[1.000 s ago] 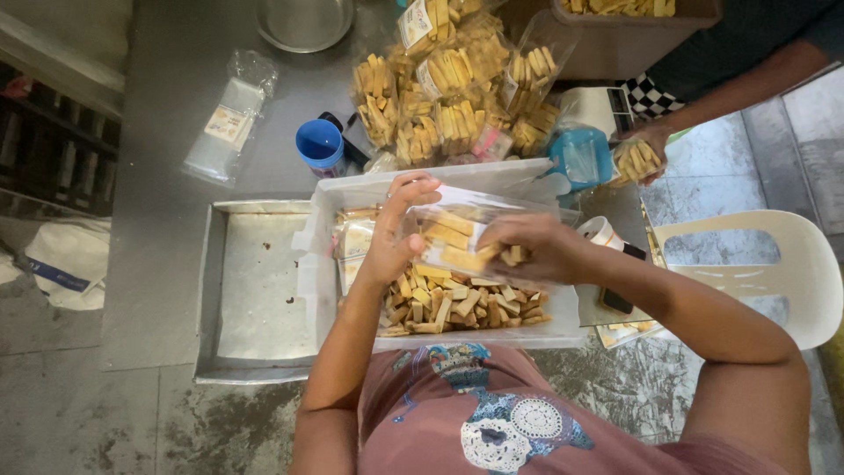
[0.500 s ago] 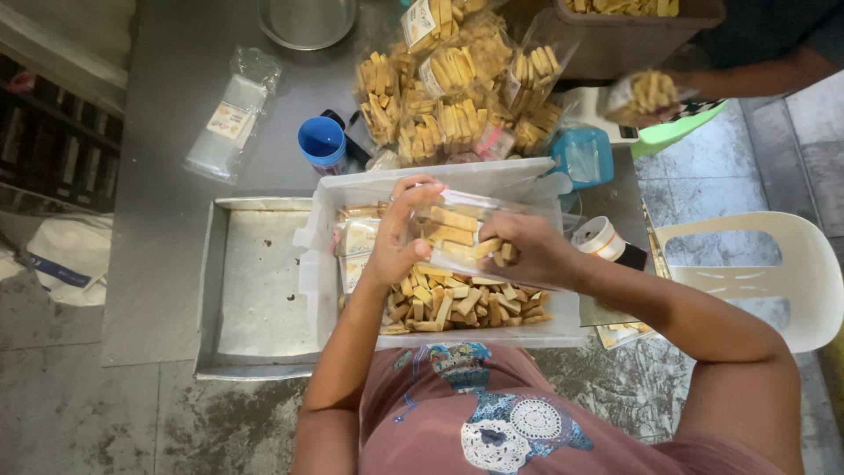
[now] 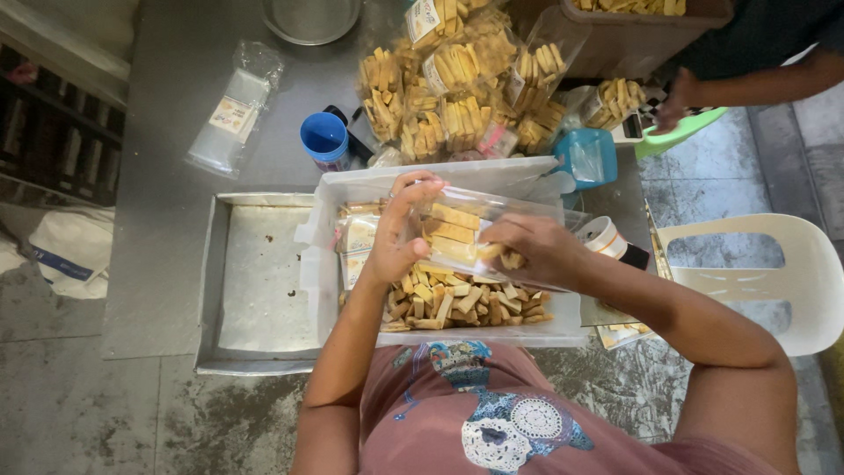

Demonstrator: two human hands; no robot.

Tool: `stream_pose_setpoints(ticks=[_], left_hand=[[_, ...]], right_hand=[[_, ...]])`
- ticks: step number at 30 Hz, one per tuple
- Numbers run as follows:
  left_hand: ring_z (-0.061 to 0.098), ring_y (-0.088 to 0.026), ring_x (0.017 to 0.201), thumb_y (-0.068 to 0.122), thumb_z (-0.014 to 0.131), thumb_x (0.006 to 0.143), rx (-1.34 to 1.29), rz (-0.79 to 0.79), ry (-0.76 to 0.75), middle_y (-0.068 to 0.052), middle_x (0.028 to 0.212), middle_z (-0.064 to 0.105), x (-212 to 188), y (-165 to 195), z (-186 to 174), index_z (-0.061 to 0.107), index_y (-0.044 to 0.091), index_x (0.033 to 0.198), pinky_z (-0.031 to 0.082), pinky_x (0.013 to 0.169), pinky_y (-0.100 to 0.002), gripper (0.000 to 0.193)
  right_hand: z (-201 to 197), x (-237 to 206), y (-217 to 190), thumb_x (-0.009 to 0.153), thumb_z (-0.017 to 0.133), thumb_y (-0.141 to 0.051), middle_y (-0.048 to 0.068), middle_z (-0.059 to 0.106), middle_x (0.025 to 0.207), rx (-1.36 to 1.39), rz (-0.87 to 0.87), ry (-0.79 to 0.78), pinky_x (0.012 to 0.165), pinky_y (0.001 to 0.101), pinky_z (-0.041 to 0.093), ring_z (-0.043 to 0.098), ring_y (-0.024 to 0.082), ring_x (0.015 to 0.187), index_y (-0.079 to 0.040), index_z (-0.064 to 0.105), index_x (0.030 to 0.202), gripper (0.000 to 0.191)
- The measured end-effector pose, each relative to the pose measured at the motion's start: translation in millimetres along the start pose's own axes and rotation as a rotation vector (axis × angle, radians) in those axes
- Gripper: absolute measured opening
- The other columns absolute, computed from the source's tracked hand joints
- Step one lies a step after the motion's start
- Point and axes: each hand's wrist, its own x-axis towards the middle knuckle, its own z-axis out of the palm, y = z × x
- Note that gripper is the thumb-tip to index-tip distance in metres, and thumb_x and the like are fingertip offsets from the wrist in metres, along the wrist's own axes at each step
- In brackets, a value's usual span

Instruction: The person fills a clear plastic bag with rectangular snack sticks from a large white bin. They hold the bag open with one hand and use the other to scoop and arrange the snacks inside, then place the filled bag on the table.

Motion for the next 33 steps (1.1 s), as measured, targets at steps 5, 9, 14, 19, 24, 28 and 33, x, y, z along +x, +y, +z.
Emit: stream_pose_setpoints(ticks=[5,9,14,19,24,28,33], left_hand=[[0.044,-0.025,0.146,0.061,0.08,0.087,-0.107,-0.008,0.009,-0.009,0.15,0.033,1,0,2,0.051,0.01,0.148,0.051,0.108,-0.038,0.085],[0.044,-0.023,0.144,0.061,0.078,0.09,-0.015,0.025,0.0,-0.01,0.15,0.035,0,-3,4,0.051,0.01,0.148,0.051,0.109,-0.037,0.083],[0.043,-0.021,0.14,0.066,0.071,0.093,0.09,0.063,0.047,-0.01,0.143,0.045,2,-7,0,0.055,0.009,0.146,0.044,0.113,-0.035,0.081],[0.046,-0.022,0.14,0.07,0.07,0.09,0.089,0.048,0.021,-0.01,0.146,0.04,3,-5,0,0.054,0.007,0.144,0.042,0.118,-0.037,0.085],[0.046,-0.023,0.139,0.068,0.073,0.091,-0.03,0.054,0.027,-0.011,0.144,0.039,6,0,4,0.053,0.008,0.148,0.043,0.118,-0.038,0.086],[0.045,-0.024,0.143,0.069,0.074,0.088,-0.015,0.021,0.007,-0.01,0.148,0.036,8,3,5,0.051,0.008,0.147,0.045,0.115,-0.04,0.088],[0.048,-0.024,0.14,0.068,0.072,0.091,0.008,0.074,-0.023,-0.011,0.148,0.04,9,4,6,0.053,0.009,0.148,0.041,0.121,-0.039,0.085]], right_hand=[[-12,3,-4,0.083,0.082,-0.019,0.007,0.067,0.102,-0.244,-0.081,0.173,0.07,0.0375,0.059,0.072,0.027,0.083,-0.01,0.053,0.131,0.057],[-14,6,1,0.086,0.084,-0.016,0.008,0.072,0.1,-0.478,-0.136,0.165,0.061,0.0329,0.057,0.07,0.021,0.077,-0.006,0.061,0.13,0.051],[-15,8,5,0.087,0.082,-0.025,0.008,0.074,0.113,-0.15,-0.15,0.143,0.08,0.0352,0.06,0.074,0.021,0.101,-0.017,0.056,0.133,0.054],[-29,9,-1,0.084,0.08,-0.011,0.008,0.078,0.116,0.223,0.149,-0.104,0.075,0.0318,0.063,0.078,0.018,0.089,-0.018,0.071,0.123,0.041],[-36,8,-2,0.089,0.076,-0.01,0.007,0.076,0.118,0.316,0.045,-0.095,0.085,0.0329,0.062,0.076,0.023,0.104,-0.014,0.068,0.12,0.032],[-27,5,-3,0.089,0.079,-0.013,0.005,0.075,0.117,0.176,0.005,-0.05,0.089,0.0339,0.061,0.074,0.02,0.106,-0.012,0.069,0.116,0.029],[-26,-3,-6,0.087,0.078,-0.013,0.007,0.075,0.116,0.283,0.04,-0.162,0.089,0.0347,0.062,0.074,0.021,0.106,-0.01,0.074,0.106,0.02]])
